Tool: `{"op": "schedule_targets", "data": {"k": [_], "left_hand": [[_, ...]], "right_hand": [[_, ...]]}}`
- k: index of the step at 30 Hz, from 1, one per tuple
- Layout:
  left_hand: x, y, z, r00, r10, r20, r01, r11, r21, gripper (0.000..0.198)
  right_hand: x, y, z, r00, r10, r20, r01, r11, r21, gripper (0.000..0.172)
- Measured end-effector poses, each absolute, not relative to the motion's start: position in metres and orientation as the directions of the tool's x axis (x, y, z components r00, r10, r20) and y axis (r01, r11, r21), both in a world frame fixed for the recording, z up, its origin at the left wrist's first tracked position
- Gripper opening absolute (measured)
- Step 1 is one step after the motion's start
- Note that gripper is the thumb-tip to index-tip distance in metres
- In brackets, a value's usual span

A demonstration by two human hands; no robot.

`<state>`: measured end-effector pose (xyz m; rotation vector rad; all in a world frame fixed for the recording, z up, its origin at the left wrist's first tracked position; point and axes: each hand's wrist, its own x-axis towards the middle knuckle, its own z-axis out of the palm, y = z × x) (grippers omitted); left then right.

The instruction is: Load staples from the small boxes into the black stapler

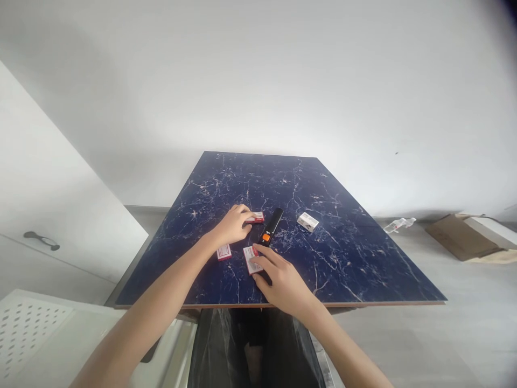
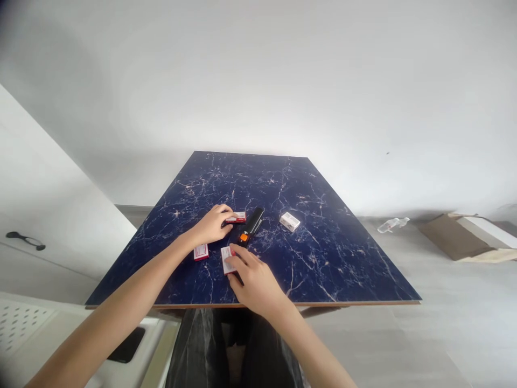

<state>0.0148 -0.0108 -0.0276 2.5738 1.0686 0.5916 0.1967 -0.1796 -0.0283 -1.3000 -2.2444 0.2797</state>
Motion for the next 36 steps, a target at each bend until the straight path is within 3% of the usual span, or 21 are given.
{"op": "schedule_targets", "data": {"k": [4, 9, 12, 17, 22, 27, 29, 32, 36], "left_hand": [[0.016, -0.014, -0.021, 0.698, 0.694, 0.177, 0.525, -0.664, 0.533, 0.039], [0.016, -0.011, -0.024, 0.785, 0.601, 0.15, 0.472, -0.738, 0.483, 0.074], [0.016, -0.01, -0.026, 0.806, 0.584, 0.099, 0.47, -0.733, 0.491, 0.078], [0.022, -0.017, -0.023, 0.786, 0.601, 0.143, 0.477, -0.737, 0.479, 0.082], [0.011, -0.025, -0.006, 0.778, 0.626, 0.051, 0.533, -0.701, 0.474, 0.082], [-0.043, -0.047, 0.011, 0.661, 0.75, 0.008, 0.662, -0.588, 0.465, 0.076], [-0.062, -0.061, 0.009, 0.664, 0.747, -0.032, 0.668, -0.574, 0.474, 0.088], [-0.075, -0.077, 0.001, 0.668, 0.744, -0.018, 0.648, -0.57, 0.505, 0.08], [-0.08, -0.081, -0.001, 0.624, 0.781, 0.029, 0.639, -0.532, 0.556, 0.073]], "right_hand": [[0.189, -0.169, -0.016, -0.4, 0.873, 0.279, 0.829, 0.475, -0.297, 0.038], [0.201, -0.163, -0.007, -0.33, 0.907, 0.262, 0.908, 0.381, -0.176, 0.04], [0.213, -0.164, -0.007, -0.309, 0.914, 0.262, 0.922, 0.355, -0.154, 0.037], [0.218, -0.171, -0.004, -0.354, 0.899, 0.258, 0.884, 0.411, -0.221, 0.034], [0.195, -0.181, 0.001, -0.439, 0.882, 0.172, 0.828, 0.472, -0.303, 0.04], [0.172, -0.178, 0.0, -0.395, 0.914, 0.09, 0.867, 0.403, -0.293, 0.05], [0.168, -0.175, -0.002, -0.367, 0.926, 0.094, 0.874, 0.377, -0.307, 0.042], [0.17, -0.173, -0.003, -0.374, 0.92, 0.118, 0.851, 0.391, -0.35, 0.027], [0.179, -0.16, 0.011, -0.43, 0.892, 0.139, 0.799, 0.447, -0.403, 0.02]]}}
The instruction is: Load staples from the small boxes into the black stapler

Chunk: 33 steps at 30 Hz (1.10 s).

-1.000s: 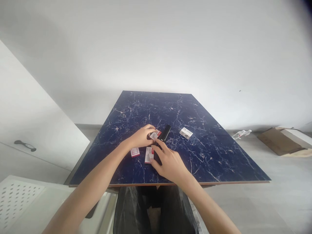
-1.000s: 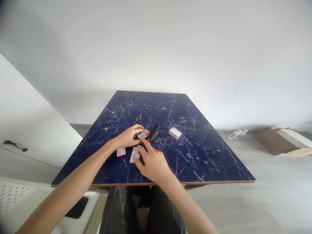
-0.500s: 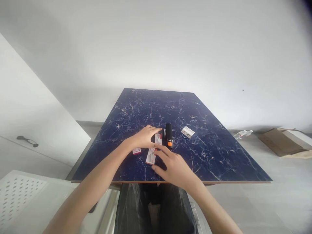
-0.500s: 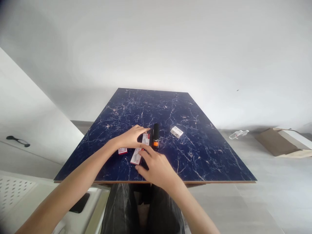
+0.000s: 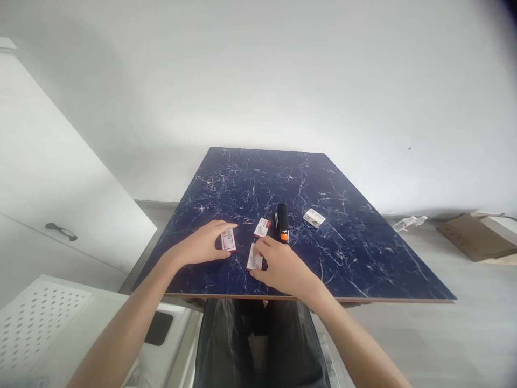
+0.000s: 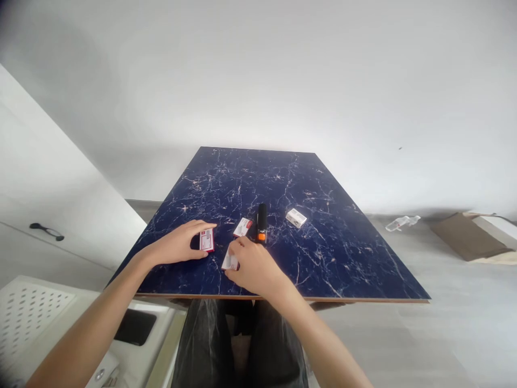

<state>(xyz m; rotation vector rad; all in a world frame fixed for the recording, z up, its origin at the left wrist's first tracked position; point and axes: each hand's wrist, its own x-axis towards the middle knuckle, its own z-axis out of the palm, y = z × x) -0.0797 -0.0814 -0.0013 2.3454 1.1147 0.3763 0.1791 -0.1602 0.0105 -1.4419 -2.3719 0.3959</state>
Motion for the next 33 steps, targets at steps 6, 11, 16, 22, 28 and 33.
{"op": "schedule_targets", "data": {"k": [6, 11, 16, 22, 28, 33], "left_hand": [[-0.072, -0.064, 0.016, 0.601, 0.795, 0.077, 0.606, -0.517, 0.604, 0.077], [-0.029, -0.037, 0.026, 0.728, 0.679, 0.094, 0.491, -0.611, 0.621, 0.077], [0.007, -0.011, 0.018, 0.836, 0.549, -0.005, 0.452, -0.684, 0.573, 0.086], [0.022, -0.015, 0.001, 0.821, 0.571, 0.006, 0.459, -0.666, 0.588, 0.093], [0.034, -0.04, -0.007, 0.758, 0.65, 0.057, 0.486, -0.621, 0.616, 0.114], [0.03, -0.045, -0.008, 0.722, 0.69, 0.05, 0.52, -0.589, 0.618, 0.109]], "right_hand": [[0.178, -0.106, 0.037, -0.279, 0.953, 0.116, 0.929, 0.298, -0.218, 0.022], [0.201, -0.11, 0.056, -0.269, 0.938, 0.22, 0.882, 0.332, -0.336, 0.023], [0.267, -0.123, 0.037, 0.143, 0.922, 0.359, 0.849, 0.072, -0.524, 0.029], [0.327, -0.097, -0.032, 0.27, 0.892, 0.363, 0.786, 0.013, -0.617, 0.056], [0.329, -0.093, -0.046, 0.209, 0.883, 0.42, 0.888, 0.008, -0.459, 0.048], [0.325, -0.099, -0.045, 0.167, 0.927, 0.337, 0.857, 0.032, -0.515, 0.047]]}}
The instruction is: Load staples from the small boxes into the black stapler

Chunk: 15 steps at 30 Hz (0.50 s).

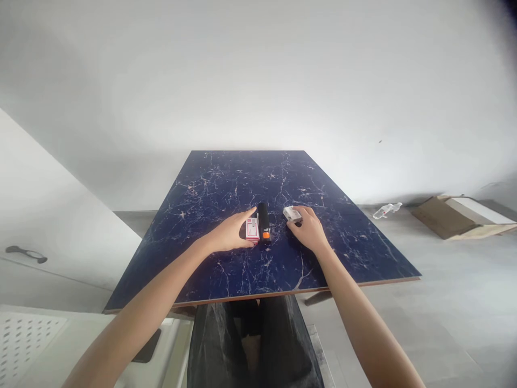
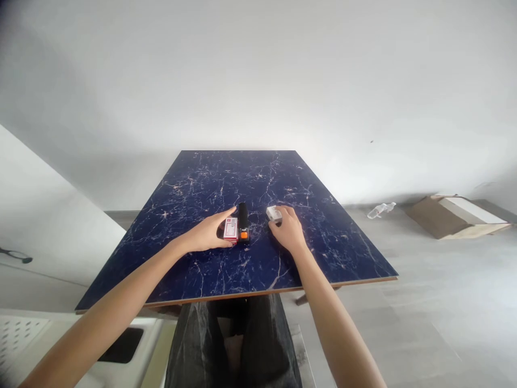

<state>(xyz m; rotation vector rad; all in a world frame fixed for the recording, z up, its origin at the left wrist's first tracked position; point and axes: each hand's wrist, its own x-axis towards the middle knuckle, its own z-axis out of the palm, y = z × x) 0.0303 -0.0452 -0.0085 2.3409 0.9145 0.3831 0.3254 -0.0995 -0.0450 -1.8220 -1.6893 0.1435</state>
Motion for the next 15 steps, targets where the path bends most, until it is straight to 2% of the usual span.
{"op": "schedule_targets", "data": {"k": [6, 12, 15], "left_hand": [[0.03, -0.045, -0.007, 0.744, 0.667, 0.029, 0.487, -0.572, 0.66, 0.116], [0.023, -0.039, -0.004, 0.789, 0.614, -0.04, 0.367, -0.418, 0.831, 0.117], [0.025, -0.039, -0.007, 0.777, 0.627, -0.056, 0.362, -0.373, 0.854, 0.111]], "right_hand": [[0.316, -0.104, -0.043, 0.055, 0.938, 0.341, 0.818, 0.153, -0.554, 0.066], [0.316, -0.102, -0.044, 0.035, 0.935, 0.352, 0.822, 0.173, -0.542, 0.053], [0.313, -0.103, -0.043, 0.009, 0.926, 0.379, 0.821, 0.209, -0.532, 0.047]]}}
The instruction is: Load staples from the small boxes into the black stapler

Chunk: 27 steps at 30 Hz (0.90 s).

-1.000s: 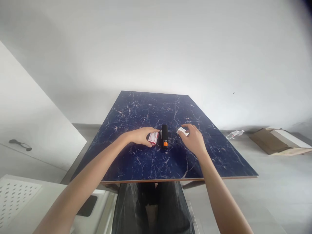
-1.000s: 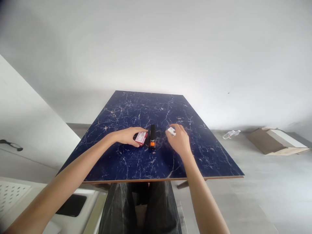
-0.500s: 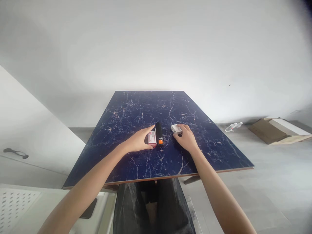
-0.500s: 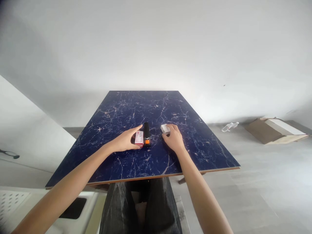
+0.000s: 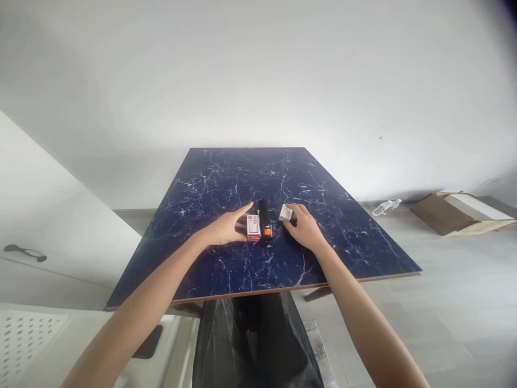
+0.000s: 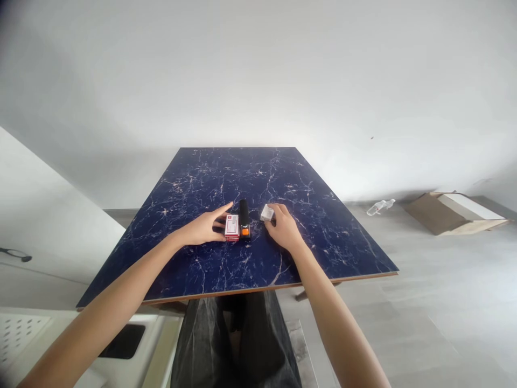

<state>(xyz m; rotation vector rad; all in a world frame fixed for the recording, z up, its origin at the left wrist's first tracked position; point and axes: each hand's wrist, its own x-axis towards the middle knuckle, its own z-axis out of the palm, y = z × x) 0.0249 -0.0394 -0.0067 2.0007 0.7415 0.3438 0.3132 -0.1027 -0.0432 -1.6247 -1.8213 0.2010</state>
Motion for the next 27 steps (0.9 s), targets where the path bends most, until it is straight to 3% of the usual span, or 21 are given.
{"op": "schedule_targets", "data": {"k": [7, 12, 14, 21, 27], "left_hand": [[0.028, -0.046, -0.009, 0.772, 0.636, 0.017, 0.363, -0.462, 0.809, 0.098], [0.028, -0.046, -0.007, 0.748, 0.658, 0.09, 0.38, -0.535, 0.755, 0.053], [0.03, -0.047, -0.007, 0.75, 0.652, 0.107, 0.391, -0.569, 0.724, 0.046], [0.036, -0.055, -0.012, 0.723, 0.677, 0.136, 0.478, -0.633, 0.609, 0.081], [0.031, -0.051, -0.019, 0.737, 0.665, 0.118, 0.465, -0.626, 0.626, 0.113]], "right_hand": [[0.298, -0.111, -0.038, -0.18, 0.9, 0.396, 0.755, 0.385, -0.532, 0.044], [0.299, -0.111, -0.041, -0.166, 0.897, 0.409, 0.772, 0.376, -0.512, 0.041], [0.3, -0.111, -0.043, -0.16, 0.895, 0.416, 0.774, 0.375, -0.509, 0.04], [0.298, -0.109, -0.045, -0.103, 0.901, 0.422, 0.754, 0.348, -0.557, 0.039], [0.308, -0.098, -0.036, 0.229, 0.908, 0.35, 0.688, 0.103, -0.718, 0.044]]}}
